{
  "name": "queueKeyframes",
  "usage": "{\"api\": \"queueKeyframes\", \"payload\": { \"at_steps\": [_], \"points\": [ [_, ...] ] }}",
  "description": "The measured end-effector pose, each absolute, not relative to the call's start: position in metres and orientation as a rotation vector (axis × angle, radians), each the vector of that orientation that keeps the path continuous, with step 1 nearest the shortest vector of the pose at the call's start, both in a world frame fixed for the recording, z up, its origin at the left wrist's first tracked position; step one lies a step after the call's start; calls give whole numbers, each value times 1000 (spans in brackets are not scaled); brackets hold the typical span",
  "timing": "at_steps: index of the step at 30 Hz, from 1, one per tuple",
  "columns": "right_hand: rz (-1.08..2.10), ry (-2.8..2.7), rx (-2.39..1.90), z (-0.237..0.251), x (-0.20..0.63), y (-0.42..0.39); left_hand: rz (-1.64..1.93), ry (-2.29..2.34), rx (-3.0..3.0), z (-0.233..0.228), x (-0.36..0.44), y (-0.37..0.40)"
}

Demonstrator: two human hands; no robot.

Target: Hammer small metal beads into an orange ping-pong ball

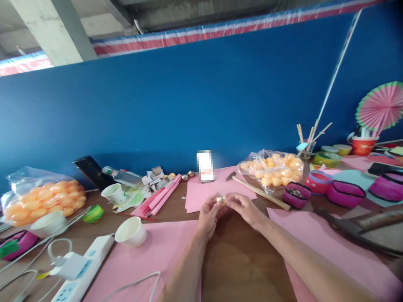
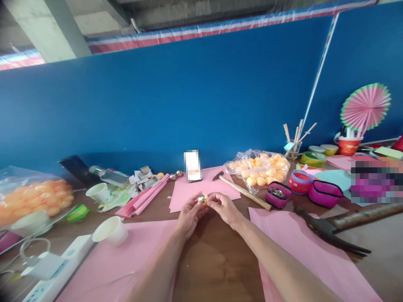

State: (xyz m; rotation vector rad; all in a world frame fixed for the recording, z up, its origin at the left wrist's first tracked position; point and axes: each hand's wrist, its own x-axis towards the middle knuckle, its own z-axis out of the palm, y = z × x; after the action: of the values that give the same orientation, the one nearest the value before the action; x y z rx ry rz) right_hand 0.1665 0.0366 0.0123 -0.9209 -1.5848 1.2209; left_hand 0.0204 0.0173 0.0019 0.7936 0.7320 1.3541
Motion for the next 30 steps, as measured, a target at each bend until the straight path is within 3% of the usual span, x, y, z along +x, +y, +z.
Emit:
{"api": "queueKeyframes", "payload": {
  "at_steps": [30],
  "points": [
    [1284,-1601,-903,11,166,35,1344,725,773,8,22,15]
  ]
}}
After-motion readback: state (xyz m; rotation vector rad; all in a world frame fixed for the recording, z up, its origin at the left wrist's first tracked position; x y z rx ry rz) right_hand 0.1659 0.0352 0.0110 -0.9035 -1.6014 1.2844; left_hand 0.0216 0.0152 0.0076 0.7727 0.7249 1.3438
